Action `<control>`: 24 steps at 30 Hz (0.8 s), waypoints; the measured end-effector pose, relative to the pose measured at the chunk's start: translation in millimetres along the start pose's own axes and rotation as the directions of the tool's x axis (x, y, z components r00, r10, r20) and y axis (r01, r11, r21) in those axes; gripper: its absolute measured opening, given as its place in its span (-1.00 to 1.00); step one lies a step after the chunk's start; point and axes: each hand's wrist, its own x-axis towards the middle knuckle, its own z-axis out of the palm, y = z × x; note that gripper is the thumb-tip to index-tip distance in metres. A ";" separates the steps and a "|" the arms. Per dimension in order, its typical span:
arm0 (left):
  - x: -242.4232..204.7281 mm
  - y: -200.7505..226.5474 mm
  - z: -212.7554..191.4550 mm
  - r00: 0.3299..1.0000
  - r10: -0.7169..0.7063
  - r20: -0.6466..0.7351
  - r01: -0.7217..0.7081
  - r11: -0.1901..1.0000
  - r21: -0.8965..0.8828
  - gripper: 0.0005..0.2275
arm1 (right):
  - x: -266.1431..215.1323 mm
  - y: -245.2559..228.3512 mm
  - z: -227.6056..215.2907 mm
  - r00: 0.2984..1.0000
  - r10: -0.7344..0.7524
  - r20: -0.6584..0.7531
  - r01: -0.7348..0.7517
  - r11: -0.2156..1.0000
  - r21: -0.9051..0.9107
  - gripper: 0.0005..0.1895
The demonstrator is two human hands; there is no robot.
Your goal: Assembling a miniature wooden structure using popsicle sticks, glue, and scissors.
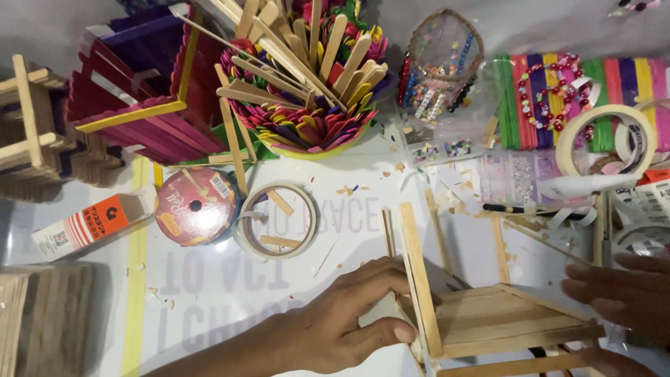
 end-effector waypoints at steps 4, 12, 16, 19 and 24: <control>-0.8 3.4 -1.1 0.990 -0.133 -0.042 0.120 0.969 -0.216 -0.72 | -20.1 5.4 12.3 0.964 0.263 0.035 -0.260 0.909 0.324 -0.19; 4.8 5.5 3.9 0.923 -0.384 0.005 0.332 0.790 -0.516 -0.70 | 5.4 -53.3 -17.5 0.891 0.415 0.186 -0.412 0.564 0.715 0.18; 5.2 3.1 6.0 0.956 -0.285 0.061 0.247 0.682 -0.689 -0.67 | 4.1 -41.9 -6.0 0.989 0.139 -0.046 -0.098 0.862 0.497 -0.11; 4.4 2.1 5.7 0.951 -0.302 0.068 0.261 0.662 -0.703 -0.71 | -1.8 -30.6 -1.0 0.992 0.124 0.025 -0.120 0.862 0.493 -0.09; 3.9 0.5 5.3 0.958 -0.280 0.067 0.243 0.662 -0.709 -0.71 | -20.5 14.8 12.6 0.970 0.239 0.041 -0.228 0.843 0.488 -0.14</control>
